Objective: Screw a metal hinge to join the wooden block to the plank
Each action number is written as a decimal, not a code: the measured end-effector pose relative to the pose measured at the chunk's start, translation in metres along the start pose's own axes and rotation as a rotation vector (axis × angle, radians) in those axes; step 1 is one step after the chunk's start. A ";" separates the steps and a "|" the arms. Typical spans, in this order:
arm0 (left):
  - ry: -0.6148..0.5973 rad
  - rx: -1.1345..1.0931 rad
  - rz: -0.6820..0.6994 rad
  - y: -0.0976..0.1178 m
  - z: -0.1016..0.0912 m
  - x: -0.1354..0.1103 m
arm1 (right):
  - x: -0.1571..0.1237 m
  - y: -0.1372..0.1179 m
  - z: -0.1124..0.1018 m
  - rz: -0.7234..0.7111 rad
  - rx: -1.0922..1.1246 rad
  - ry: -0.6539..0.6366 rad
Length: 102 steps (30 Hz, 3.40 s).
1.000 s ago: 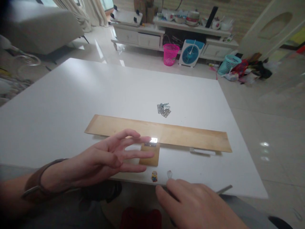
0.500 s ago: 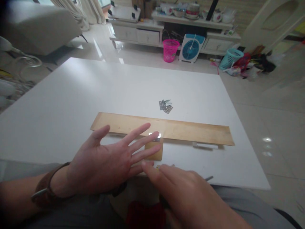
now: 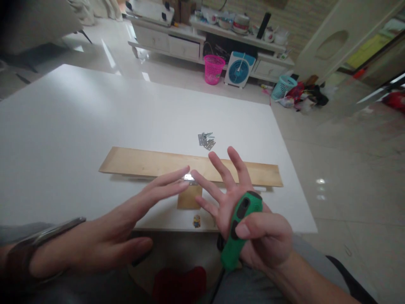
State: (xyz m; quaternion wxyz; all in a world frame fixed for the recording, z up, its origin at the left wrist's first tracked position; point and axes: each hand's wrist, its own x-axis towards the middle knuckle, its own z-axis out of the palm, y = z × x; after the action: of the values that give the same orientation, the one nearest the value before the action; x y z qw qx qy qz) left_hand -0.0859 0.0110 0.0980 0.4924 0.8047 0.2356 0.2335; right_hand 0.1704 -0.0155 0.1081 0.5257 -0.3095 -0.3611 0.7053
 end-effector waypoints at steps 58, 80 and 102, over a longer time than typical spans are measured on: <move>-0.020 0.385 0.090 0.006 0.017 -0.006 | 0.002 0.031 0.025 0.015 -0.031 0.000; -0.036 0.427 0.073 0.003 0.021 -0.005 | -0.008 0.017 0.037 0.088 0.068 -0.031; -0.023 0.502 0.060 0.004 0.023 -0.009 | -0.003 0.030 0.031 0.039 0.126 0.017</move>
State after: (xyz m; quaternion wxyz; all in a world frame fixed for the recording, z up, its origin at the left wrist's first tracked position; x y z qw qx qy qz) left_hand -0.0779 -0.0119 0.0908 0.2725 0.9110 0.2566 0.1733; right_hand 0.1306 -0.0292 0.1004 0.5335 -0.2887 -0.3053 0.7340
